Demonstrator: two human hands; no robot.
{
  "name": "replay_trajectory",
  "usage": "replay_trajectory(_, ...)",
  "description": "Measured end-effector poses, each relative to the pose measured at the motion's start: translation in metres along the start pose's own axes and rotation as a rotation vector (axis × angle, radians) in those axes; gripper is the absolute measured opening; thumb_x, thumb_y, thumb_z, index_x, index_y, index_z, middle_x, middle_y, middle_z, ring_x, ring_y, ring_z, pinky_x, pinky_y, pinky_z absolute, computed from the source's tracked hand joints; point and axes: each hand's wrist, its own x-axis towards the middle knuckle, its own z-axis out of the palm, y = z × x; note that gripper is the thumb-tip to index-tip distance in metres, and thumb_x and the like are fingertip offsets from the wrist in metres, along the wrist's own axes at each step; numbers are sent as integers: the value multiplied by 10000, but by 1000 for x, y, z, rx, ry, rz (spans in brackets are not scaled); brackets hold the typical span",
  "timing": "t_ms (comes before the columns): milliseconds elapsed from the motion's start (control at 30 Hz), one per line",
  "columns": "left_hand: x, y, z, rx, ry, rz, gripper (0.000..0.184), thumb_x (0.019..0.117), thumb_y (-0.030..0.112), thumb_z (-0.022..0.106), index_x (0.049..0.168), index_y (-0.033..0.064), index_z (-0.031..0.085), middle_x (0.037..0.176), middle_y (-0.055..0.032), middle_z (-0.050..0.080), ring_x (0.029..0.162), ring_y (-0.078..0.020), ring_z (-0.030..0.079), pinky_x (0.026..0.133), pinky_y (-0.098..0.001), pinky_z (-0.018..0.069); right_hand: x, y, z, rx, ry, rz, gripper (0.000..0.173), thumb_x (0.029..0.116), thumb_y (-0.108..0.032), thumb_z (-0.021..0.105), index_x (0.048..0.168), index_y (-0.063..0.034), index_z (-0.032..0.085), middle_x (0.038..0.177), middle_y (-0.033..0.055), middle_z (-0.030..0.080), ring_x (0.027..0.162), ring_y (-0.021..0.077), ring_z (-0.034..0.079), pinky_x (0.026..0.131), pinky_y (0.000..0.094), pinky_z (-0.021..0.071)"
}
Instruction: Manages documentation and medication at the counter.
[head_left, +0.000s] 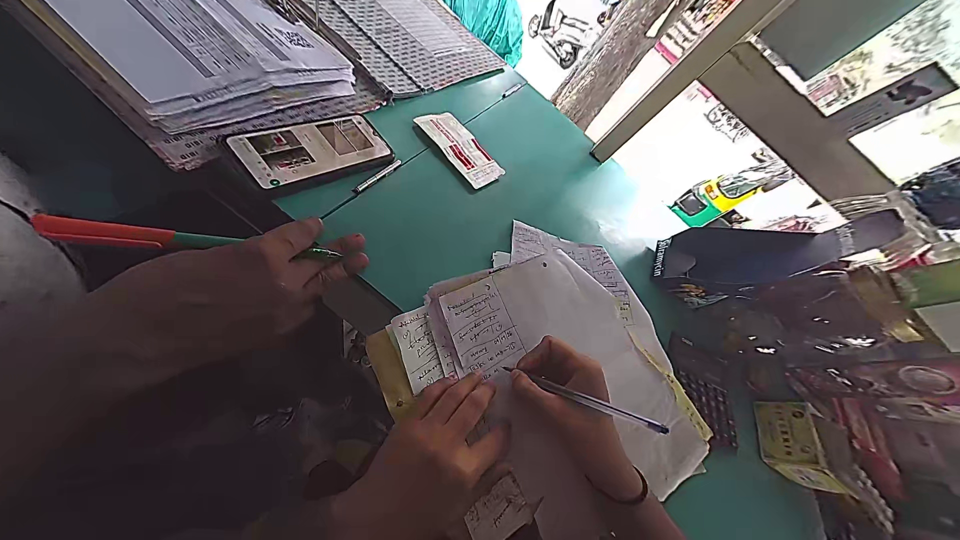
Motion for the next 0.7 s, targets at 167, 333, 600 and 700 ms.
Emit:
replay_trajectory(167,-1,1,1,7,-18,-4,354,1043,406,474,1065,211,768,1216,-124,715,1239,-317,629,1031,-448,487,-5,8,4,30,45,-71,102,777,-26,668,803,-108,612,725,-111,659,609,-82,587,541,87,478)
replay_trajectory(333,1,1,0,13,-25,5,345,1039,407,482,1052,216,769,1216,-116,716,1230,-313,631,1019,-444,487,-5,10,6,21,68,-81,99,772,-29,685,799,-102,624,732,-100,670,616,-74,598,550,90,492)
replay_trajectory(600,2,1,-5,19,-55,12,333,1045,394,482,1059,212,760,1228,-122,709,1237,-323,623,1026,-451,480,-6,10,4,8,57,-73,92,752,-40,700,780,-96,633,706,-95,659,591,-78,581,529,88,475)
replay_trajectory(700,14,7,-23,-56,-198,-47,307,1020,324,553,1077,137,790,1254,-172,705,1253,-359,627,1057,-476,474,-6,10,5,27,98,-81,106,743,-17,690,777,-99,632,714,-98,665,601,-82,588,540,84,481)
